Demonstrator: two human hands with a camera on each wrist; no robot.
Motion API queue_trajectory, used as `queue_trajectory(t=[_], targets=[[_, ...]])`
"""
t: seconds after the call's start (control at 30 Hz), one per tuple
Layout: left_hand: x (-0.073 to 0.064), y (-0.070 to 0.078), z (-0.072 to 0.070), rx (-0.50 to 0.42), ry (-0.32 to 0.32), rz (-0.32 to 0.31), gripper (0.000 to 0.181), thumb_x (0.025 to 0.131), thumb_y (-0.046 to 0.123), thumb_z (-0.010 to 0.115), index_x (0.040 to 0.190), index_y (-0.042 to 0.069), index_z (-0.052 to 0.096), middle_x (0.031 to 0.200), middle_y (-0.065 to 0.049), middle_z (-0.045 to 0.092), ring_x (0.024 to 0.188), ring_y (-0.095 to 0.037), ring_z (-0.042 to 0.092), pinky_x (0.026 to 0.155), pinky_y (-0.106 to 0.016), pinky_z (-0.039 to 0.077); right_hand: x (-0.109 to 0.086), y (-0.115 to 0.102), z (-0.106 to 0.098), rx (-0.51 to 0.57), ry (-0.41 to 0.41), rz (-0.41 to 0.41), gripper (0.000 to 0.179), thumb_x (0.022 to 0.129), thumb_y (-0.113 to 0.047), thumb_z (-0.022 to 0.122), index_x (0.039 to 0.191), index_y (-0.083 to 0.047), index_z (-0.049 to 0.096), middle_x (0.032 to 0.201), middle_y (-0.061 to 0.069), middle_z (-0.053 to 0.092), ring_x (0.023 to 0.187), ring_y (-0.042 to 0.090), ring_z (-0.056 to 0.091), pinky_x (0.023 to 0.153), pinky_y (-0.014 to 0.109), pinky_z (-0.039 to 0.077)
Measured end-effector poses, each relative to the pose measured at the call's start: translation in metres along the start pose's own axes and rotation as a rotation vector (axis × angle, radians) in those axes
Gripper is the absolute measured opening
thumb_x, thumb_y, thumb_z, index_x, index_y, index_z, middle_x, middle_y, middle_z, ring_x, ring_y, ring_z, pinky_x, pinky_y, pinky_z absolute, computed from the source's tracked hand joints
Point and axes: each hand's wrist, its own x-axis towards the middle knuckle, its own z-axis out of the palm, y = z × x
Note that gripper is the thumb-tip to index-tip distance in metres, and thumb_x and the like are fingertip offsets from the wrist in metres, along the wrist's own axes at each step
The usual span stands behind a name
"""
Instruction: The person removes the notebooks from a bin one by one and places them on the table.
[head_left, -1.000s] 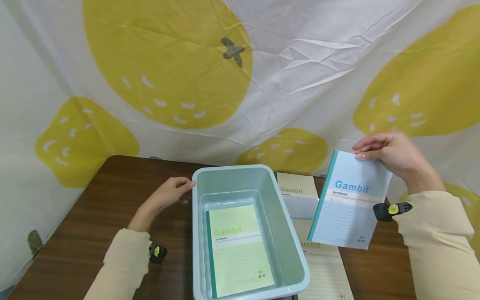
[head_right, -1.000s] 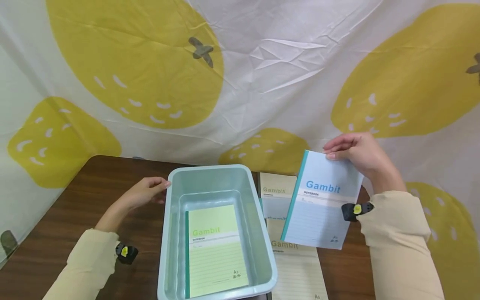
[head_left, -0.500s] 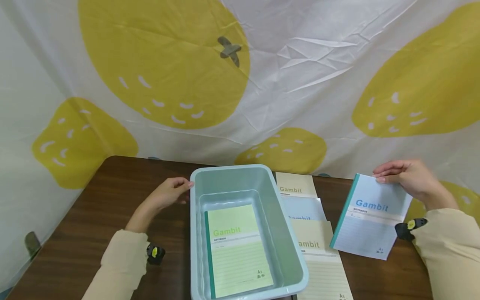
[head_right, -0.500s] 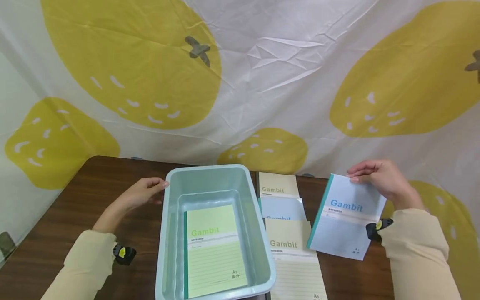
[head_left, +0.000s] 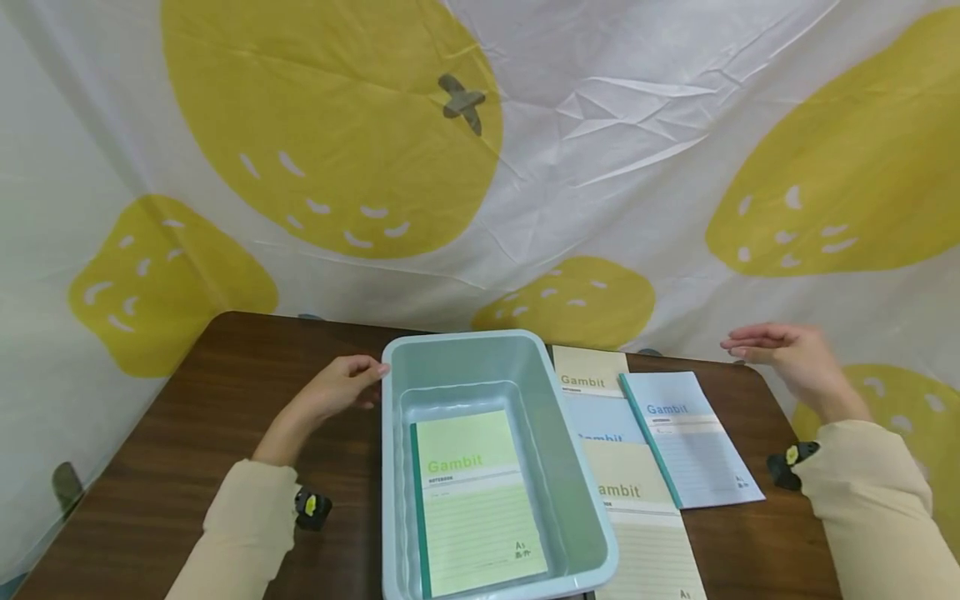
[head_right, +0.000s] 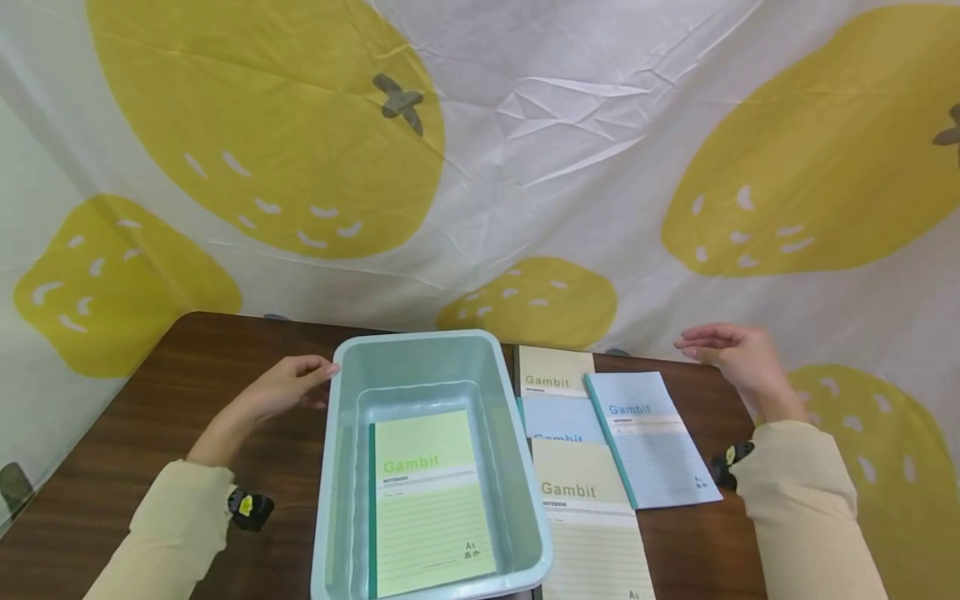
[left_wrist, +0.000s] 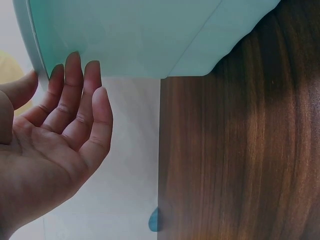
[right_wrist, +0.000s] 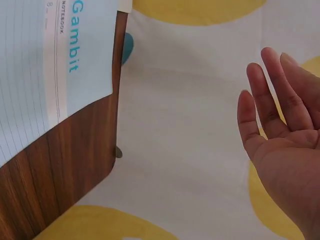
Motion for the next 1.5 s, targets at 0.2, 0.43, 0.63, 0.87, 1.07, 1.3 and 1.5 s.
queue_trajectory(t=[0.2,0.43,0.63,0.87,1.07,1.3,1.5], targets=[[0.000,0.000,0.000,0.004,0.003,-0.001,0.031,0.097,0.022,0.045,0.103,-0.006,0.057,0.091,-0.012,0.059,0.084,-0.025,0.059,0.076,-0.037,0.051,-0.001,0.001,0.014,0.007,-0.020,0.088,0.042,0.089,-0.024,0.060,0.116,0.007,0.052,0.092,-0.013,0.067,0.081,-0.001,0.059,0.071,0.019,0.042],[0.000,-0.001,0.000,0.009,0.008,-0.007,0.032,0.097,0.023,0.046,0.104,-0.006,0.057,0.091,-0.012,0.059,0.083,-0.024,0.060,0.075,-0.036,0.051,0.003,0.001,0.031,0.033,-0.026,0.062,0.039,0.088,-0.021,0.061,0.112,0.009,0.054,0.089,-0.009,0.067,0.081,0.002,0.062,0.070,0.022,0.049],[0.000,-0.001,0.000,0.011,0.005,0.000,0.032,0.097,0.023,0.046,0.104,-0.006,0.057,0.092,-0.013,0.059,0.085,-0.026,0.060,0.075,-0.036,0.051,-0.001,0.015,0.058,0.075,-0.108,0.086,0.034,0.091,-0.014,0.056,0.115,0.009,0.053,0.104,0.016,0.064,0.086,0.017,0.062,0.074,0.032,0.051],[-0.001,0.000,0.000,0.012,0.012,-0.005,0.031,0.097,0.023,0.046,0.103,-0.005,0.058,0.091,-0.012,0.059,0.084,-0.026,0.060,0.075,-0.036,0.051,-0.007,0.043,0.105,0.251,-0.263,0.179,0.036,0.091,-0.006,0.053,0.119,0.016,0.045,0.107,0.025,0.059,0.091,0.029,0.061,0.079,0.041,0.050],[0.000,0.000,0.001,0.003,0.006,0.002,0.033,0.097,0.023,0.046,0.105,-0.007,0.057,0.092,-0.014,0.059,0.087,-0.029,0.059,0.077,-0.039,0.050,-0.014,0.057,0.125,0.318,-0.311,0.257,0.036,0.090,-0.005,0.054,0.118,0.017,0.047,0.107,0.021,0.059,0.090,0.026,0.061,0.079,0.040,0.050],[-0.001,0.002,0.001,0.006,0.007,-0.003,0.032,0.097,0.022,0.046,0.105,-0.007,0.057,0.093,-0.014,0.059,0.087,-0.029,0.059,0.078,-0.040,0.050,-0.010,0.057,0.124,0.208,-0.252,0.260,0.039,0.090,-0.009,0.056,0.119,0.015,0.047,0.113,0.026,0.055,0.096,0.027,0.057,0.082,0.041,0.048],[-0.001,0.002,0.000,0.002,0.009,0.001,0.031,0.097,0.022,0.047,0.103,-0.007,0.057,0.091,-0.013,0.059,0.085,-0.027,0.059,0.077,-0.040,0.050,0.000,0.038,0.115,0.228,-0.261,0.221,0.039,0.092,-0.007,0.051,0.122,0.017,0.043,0.116,0.029,0.053,0.100,0.033,0.057,0.084,0.045,0.047]])
